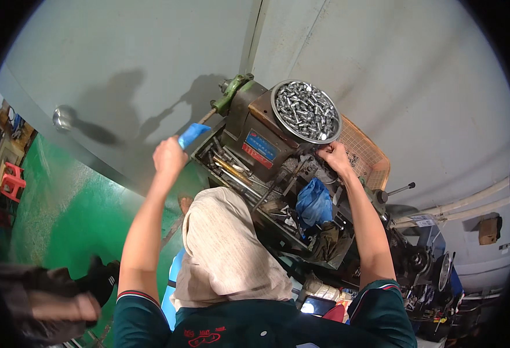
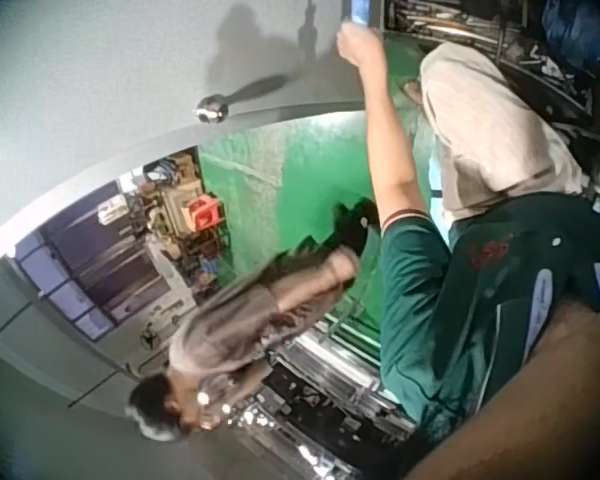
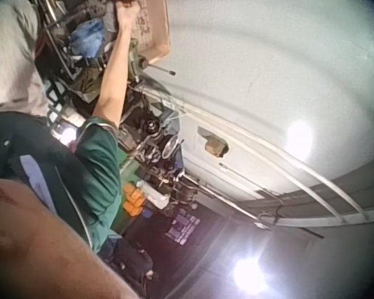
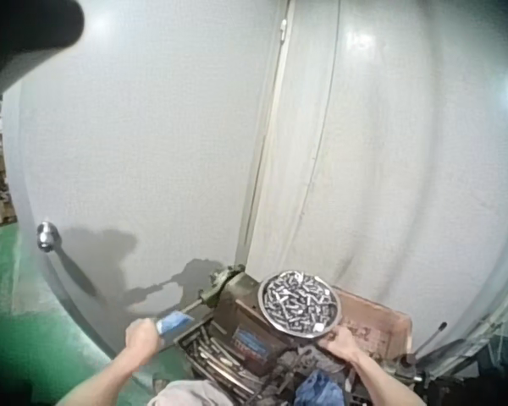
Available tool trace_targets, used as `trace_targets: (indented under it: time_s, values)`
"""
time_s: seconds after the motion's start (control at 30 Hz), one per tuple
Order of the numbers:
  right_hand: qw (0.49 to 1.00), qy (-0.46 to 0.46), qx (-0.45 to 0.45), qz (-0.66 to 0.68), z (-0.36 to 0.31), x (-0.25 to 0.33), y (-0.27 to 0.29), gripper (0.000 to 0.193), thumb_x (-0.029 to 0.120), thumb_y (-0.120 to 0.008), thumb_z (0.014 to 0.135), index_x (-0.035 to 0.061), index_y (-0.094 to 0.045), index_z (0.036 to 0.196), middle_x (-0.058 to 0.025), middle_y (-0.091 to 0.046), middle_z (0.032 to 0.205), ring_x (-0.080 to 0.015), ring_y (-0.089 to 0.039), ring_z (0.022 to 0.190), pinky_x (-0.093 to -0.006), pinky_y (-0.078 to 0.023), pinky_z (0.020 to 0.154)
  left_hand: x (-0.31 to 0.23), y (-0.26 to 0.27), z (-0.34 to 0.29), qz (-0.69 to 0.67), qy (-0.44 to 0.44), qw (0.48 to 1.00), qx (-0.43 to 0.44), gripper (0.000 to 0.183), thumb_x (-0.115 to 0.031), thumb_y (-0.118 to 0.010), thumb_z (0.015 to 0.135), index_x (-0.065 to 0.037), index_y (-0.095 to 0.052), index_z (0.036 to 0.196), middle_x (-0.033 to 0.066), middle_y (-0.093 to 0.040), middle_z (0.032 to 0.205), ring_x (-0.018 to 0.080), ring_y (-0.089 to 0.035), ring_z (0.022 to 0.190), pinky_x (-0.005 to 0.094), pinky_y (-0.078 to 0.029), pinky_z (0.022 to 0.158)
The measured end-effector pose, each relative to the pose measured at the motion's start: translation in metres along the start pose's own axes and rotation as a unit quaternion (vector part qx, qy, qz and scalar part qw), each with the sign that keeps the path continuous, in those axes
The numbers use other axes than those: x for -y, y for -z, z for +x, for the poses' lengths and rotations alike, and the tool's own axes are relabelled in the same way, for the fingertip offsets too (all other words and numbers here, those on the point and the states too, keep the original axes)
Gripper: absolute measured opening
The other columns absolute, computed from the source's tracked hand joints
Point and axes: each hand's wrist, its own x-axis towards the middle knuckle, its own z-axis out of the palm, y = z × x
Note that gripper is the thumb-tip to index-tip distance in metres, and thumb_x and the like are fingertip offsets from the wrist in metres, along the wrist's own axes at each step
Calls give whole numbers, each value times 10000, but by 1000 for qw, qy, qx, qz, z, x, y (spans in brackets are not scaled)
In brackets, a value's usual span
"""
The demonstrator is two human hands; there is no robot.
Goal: The person operates an industrial processing machine by hand, loading small metal parts into a hopper and then pulling a lever.
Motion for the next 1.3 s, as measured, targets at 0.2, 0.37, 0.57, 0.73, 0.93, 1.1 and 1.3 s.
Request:
trace_targets:
  time_s: [0.2, 0.37, 0.57, 0.73, 0.93, 1.1, 1.3]
  values:
    - [999, 34, 2, -1, 9, -10, -2, 217, 85, -627, 629, -32, -597, 809, -79, -615, 739, -144, -557, 687, -270, -439, 644, -13, -4, -12, -36, 14, 999, 0, 179, -121, -621, 660, -52, -589, 822, 178, -609, 788, 344, -588, 775, 431, -465, 691]
    - [995, 77, 15, 56, 9, 0, -6, 243, 63, -634, 618, -35, -604, 838, -91, -630, 776, -142, -575, 722, -272, -452, 673, -7, -3, -10, -34, 14, 999, 7, 170, -111, -615, 662, -54, -594, 821, 173, -610, 790, 340, -587, 781, 428, -465, 696]
    - [959, -12, -168, -226, 5, -4, 40, 165, 149, -625, 639, 33, -592, 751, -96, -598, 738, -215, -564, 729, -336, -443, 665, -12, -2, -10, -41, 10, 999, 6, 181, -111, -614, 662, -62, -600, 836, 168, -611, 803, 339, -586, 791, 426, -464, 704]
    - [876, 169, -401, -208, -14, 73, 42, 203, 240, -629, 662, 71, -602, 771, -92, -566, 789, -257, -514, 826, -377, -408, 735, -9, 2, -11, -30, 20, 999, 11, 188, -113, -614, 661, -60, -601, 840, 169, -611, 809, 339, -586, 793, 426, -465, 704]
    - [921, 180, -206, -276, -15, 112, 27, 214, 257, -642, 636, 64, -602, 719, -76, -548, 735, -245, -498, 751, -349, -409, 698, -10, -2, -8, -38, 14, 999, 13, 198, -116, -613, 659, -59, -602, 849, 171, -612, 811, 339, -587, 793, 426, -467, 706]
    - [967, 95, -135, -194, -7, 109, 31, 192, 232, -627, 628, 49, -594, 679, -58, -544, 631, -226, -511, 699, -345, -415, 670, -12, -1, -10, -37, 3, 999, 1, 171, -89, -606, 642, -47, -597, 808, 167, -616, 781, 328, -597, 766, 417, -478, 689]
    - [973, 75, -131, -176, -17, 119, 31, 163, 188, -600, 632, 38, -592, 694, -45, -565, 587, -184, -545, 565, -309, -435, 573, -7, -1, -11, -40, 6, 999, -3, 170, -93, -606, 643, -46, -595, 806, 169, -615, 773, 330, -597, 762, 417, -479, 687]
